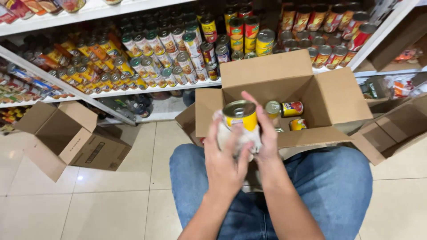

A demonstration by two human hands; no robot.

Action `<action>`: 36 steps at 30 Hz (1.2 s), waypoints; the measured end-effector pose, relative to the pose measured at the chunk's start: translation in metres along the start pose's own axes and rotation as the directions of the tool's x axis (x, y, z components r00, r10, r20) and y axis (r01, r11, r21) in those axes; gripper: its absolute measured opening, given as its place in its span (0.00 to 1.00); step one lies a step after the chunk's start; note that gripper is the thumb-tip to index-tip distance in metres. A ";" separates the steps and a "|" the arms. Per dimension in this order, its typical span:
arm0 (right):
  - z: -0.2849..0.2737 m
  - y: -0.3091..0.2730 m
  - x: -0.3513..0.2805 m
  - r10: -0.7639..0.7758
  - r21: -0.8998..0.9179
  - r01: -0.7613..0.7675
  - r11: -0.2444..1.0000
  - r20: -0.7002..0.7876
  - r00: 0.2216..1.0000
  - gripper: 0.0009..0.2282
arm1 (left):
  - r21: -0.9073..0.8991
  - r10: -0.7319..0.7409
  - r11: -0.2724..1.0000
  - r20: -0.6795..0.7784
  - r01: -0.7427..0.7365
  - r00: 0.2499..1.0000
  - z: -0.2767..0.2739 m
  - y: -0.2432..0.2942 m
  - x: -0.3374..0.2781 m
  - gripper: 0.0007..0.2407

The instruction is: Wiping canned goods with a cloth and placing them onto a grocery store shelf.

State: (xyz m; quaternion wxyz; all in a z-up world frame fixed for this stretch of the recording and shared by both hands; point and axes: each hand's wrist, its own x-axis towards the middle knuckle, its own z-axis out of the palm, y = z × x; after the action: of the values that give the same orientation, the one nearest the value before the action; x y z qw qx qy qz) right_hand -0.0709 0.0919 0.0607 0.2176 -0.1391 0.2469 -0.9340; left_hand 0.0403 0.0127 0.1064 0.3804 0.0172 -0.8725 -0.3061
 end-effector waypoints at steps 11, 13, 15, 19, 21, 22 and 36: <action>0.002 -0.015 -0.024 -0.241 -0.158 0.230 0.960 -0.049 0.969 0.24 | -0.207 -0.186 0.961 0.006 0.183 0.983 0.027 0.013 -0.013 0.26; 0.005 -0.023 -0.028 -0.250 -0.254 0.192 0.948 -0.221 0.943 0.24 | -0.134 -0.185 0.971 0.095 0.197 0.978 0.030 0.012 -0.015 0.26; 0.000 -0.020 -0.028 -0.239 -0.256 0.185 0.949 -0.199 0.950 0.24 | -0.143 -0.195 0.967 0.101 0.208 0.976 0.029 0.010 -0.006 0.26; -0.011 -0.006 -0.029 -0.145 -0.238 0.133 0.962 -0.035 0.989 0.25 | -0.264 -0.242 0.934 0.029 0.241 0.970 0.025 0.004 0.015 0.24; -0.018 0.004 -0.027 -0.145 -0.237 0.136 0.962 -0.021 0.989 0.26 | -0.282 -0.243 0.933 -0.038 0.223 0.969 0.028 0.004 0.017 0.23; -0.021 0.011 -0.027 -0.148 -0.230 0.140 0.963 -0.016 0.989 0.26 | -0.293 -0.242 0.934 -0.095 0.205 0.966 0.027 0.003 0.018 0.23; 0.021 0.035 -0.035 -0.038 -0.088 0.034 0.996 -0.038 0.999 0.25 | -0.126 -0.215 0.970 -0.039 0.209 0.976 -0.015 0.003 0.009 0.29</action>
State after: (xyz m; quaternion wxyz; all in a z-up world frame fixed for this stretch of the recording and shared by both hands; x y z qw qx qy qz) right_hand -0.0213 0.0728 0.0546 0.1895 -0.1345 0.2891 -0.9287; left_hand 0.0447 0.0044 0.1219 0.3687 0.0953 -0.8352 -0.3968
